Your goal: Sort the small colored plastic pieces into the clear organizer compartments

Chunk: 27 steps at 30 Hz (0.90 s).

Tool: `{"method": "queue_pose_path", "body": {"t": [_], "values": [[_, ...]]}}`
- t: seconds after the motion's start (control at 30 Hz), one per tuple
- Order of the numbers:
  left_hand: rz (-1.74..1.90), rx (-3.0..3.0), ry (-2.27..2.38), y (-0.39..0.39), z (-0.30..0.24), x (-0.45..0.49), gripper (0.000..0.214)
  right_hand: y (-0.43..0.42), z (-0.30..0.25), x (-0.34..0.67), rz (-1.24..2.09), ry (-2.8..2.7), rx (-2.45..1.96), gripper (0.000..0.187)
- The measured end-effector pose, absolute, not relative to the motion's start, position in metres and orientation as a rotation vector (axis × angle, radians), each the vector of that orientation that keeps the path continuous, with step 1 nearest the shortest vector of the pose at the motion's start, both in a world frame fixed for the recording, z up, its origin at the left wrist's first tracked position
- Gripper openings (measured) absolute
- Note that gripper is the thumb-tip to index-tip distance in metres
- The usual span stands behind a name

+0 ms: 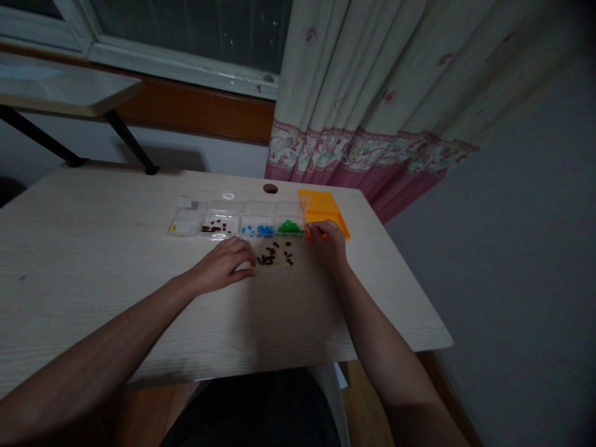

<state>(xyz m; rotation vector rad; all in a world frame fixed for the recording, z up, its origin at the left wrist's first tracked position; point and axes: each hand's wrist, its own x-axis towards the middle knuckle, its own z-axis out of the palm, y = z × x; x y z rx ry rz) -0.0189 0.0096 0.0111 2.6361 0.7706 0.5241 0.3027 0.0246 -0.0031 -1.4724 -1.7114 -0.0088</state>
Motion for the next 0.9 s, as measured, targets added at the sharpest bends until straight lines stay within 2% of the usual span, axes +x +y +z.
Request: {"method": "queue_pose_path", "body": {"t": [0.2,0.5,0.7,0.9], "values": [[0.526,2.635,0.77,0.01,0.009,-0.016,0.021,0.024,-0.003,0.301,-0.005,-1.724,-1.47,0.026],[0.516,2.654,0.795,0.022,0.009,-0.039,0.04,0.021,0.001,0.298,0.001,-1.772,-1.44,0.025],[0.512,2.622,0.731,0.03,0.006,-0.051,0.033,0.015,0.008,0.285,0.003,-1.95,-1.37,0.022],[0.532,2.58,0.662,0.032,0.007,-0.054,0.029,0.006,0.013,0.277,0.233,-2.248,-1.193,0.016]]}}
